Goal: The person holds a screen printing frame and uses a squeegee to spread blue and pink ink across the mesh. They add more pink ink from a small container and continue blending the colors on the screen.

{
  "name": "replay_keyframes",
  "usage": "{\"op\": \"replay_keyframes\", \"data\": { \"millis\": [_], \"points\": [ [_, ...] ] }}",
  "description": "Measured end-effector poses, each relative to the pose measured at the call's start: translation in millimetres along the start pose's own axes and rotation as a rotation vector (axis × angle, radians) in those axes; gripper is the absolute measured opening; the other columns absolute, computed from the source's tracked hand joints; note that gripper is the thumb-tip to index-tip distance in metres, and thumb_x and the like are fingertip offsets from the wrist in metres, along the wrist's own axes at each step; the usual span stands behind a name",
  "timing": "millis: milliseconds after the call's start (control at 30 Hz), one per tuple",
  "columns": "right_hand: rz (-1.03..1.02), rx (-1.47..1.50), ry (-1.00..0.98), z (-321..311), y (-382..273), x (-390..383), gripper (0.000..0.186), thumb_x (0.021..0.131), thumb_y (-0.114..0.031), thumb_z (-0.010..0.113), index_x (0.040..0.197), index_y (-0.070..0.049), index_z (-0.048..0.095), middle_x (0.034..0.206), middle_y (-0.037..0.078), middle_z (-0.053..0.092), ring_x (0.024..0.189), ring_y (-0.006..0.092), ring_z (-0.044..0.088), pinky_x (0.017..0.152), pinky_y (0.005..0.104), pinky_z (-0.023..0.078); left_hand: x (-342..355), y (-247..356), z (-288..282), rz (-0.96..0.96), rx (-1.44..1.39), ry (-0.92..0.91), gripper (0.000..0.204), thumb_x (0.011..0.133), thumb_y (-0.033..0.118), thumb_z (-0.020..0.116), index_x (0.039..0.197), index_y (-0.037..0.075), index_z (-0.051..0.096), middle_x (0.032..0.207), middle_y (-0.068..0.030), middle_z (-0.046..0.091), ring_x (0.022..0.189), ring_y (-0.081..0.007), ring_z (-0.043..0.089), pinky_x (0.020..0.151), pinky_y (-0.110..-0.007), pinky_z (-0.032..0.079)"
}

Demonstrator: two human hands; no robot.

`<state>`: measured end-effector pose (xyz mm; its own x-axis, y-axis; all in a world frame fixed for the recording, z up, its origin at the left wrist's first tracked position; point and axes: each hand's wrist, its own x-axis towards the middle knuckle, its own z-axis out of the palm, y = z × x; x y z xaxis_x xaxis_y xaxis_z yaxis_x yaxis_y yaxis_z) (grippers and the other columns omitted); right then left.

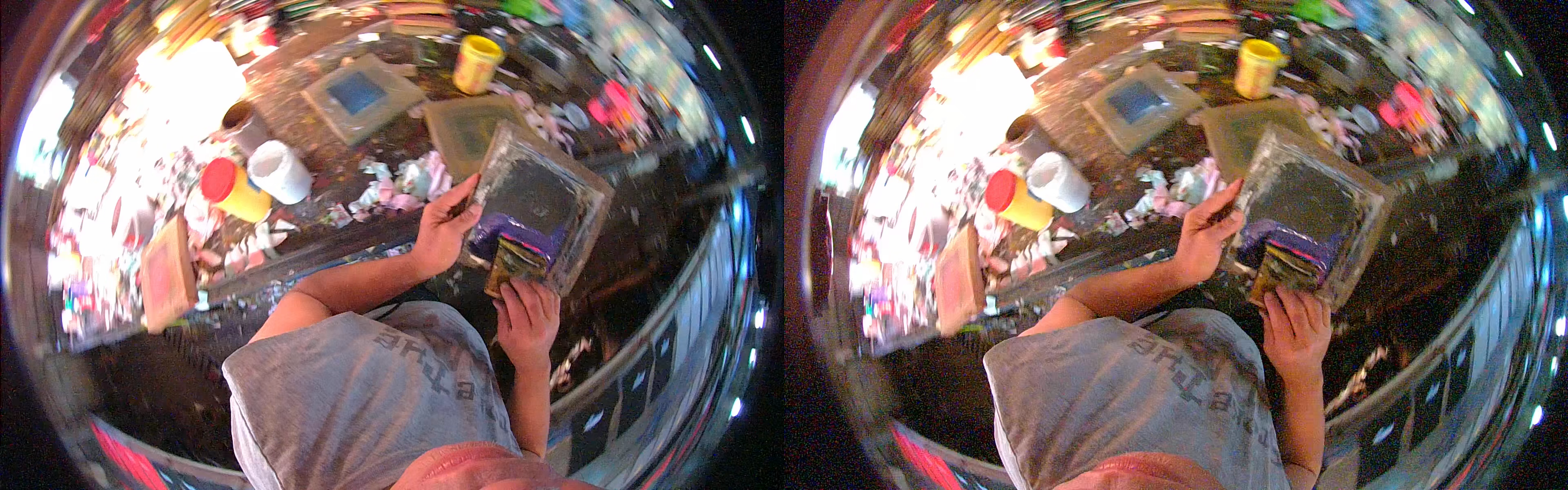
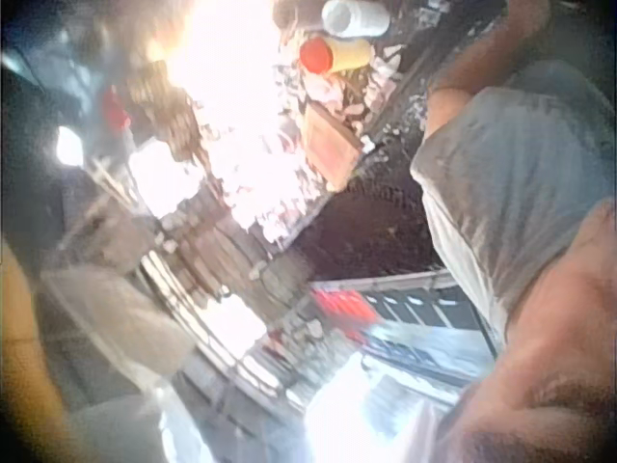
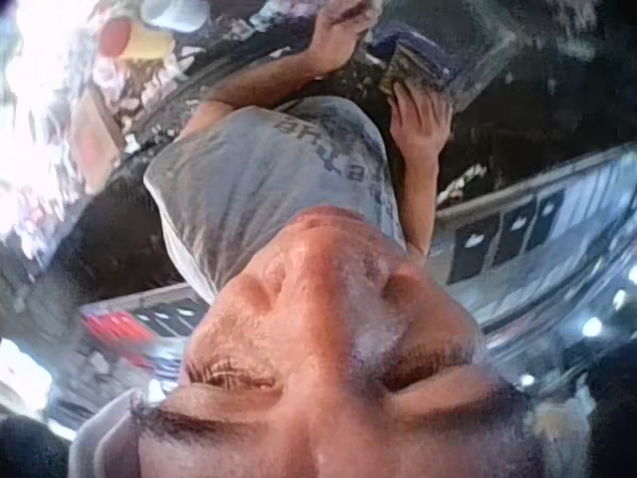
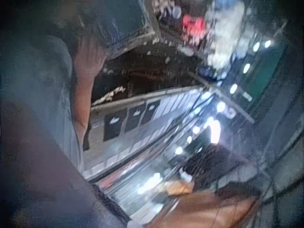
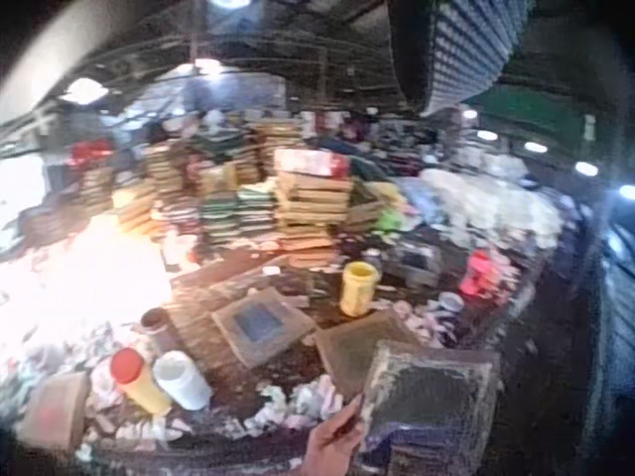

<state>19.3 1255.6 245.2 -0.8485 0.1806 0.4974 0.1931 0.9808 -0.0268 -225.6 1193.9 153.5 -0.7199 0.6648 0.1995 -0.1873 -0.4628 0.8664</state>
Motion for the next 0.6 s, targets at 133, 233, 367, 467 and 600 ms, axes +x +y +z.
{"op": "replay_keyframes", "data": {
  "millis": [133, 233, 367, 467, 600],
  "points": [
    [-0.255, 0.196, 0.001, 21, 55, 33, 0.042, 0.086, -0.008, 0.096, 0.127, -0.008, 0.086, 0.138, 0.008, 0.080, 0.123, 0.0355, 0.076, 0.104, 0.0545, 0.062, 3, 11, -9, -0.082, -0.079, 0.177, 0.060, 0.118, 0.002, 0.073, 0.177, 0.000, 0.059, 0.159, -0.0015, 0.073, 0.134, -0.0090, 0.065, 0.119, -0.029, 0.050],
    [-0.442, 0.287, 0.012, 37, 88, 60, 0.038, 0.088, -0.004, 0.093, 0.126, -0.007, 0.086, 0.136, 0.009, 0.080, 0.122, 0.0351, 0.076, 0.103, 0.0534, 0.063, -7, 20, -10, 0.143, 0.081, 0.316, 0.061, 0.119, 0.003, 0.073, 0.178, 0.003, 0.058, 0.158, 0.0001, 0.072, 0.132, -0.0094, 0.065, 0.117, -0.029, 0.051],
    [-0.647, 0.418, 0.012, 47, 114, 87, 0.034, 0.092, -0.003, 0.087, 0.126, -0.007, 0.087, 0.136, 0.009, 0.079, 0.118, 0.0337, 0.076, 0.099, 0.0512, 0.065, -35, 28, 4, 0.192, 0.002, 0.582, 0.062, 0.119, 0.001, 0.073, 0.179, 0.007, 0.059, 0.151, 0.0000, 0.075, 0.130, -0.0083, 0.066, 0.116, -0.028, 0.051],
    [-0.730, 0.522, 0.039, 45, 123, 105, 0.033, 0.094, -0.003, 0.085, 0.126, -0.008, 0.087, 0.137, 0.009, 0.079, 0.117, 0.0331, 0.076, 0.098, 0.0502, 0.065, -58, 31, 21, 0.233, 0.031, 0.680, 0.063, 0.118, 0.001, 0.073, 0.179, 0.005, 0.058, 0.153, -0.0002, 0.076, 0.131, -0.0085, 0.067, 0.117, -0.028, 0.051],
    [-0.755, 0.671, 0.058, 40, 125, 116, 0.036, 0.095, -0.004, 0.086, 0.130, -0.007, 0.086, 0.141, 0.010, 0.078, 0.119, 0.0334, 0.077, 0.100, 0.0505, 0.065, -85, 32, 50, 0.204, 0.142, 0.869, 0.063, 0.119, 0.001, 0.072, 0.179, 0.002, 0.057, 0.161, -0.0035, 0.074, 0.138, -0.0110, 0.067, 0.122, -0.030, 0.051]
  ]
}}
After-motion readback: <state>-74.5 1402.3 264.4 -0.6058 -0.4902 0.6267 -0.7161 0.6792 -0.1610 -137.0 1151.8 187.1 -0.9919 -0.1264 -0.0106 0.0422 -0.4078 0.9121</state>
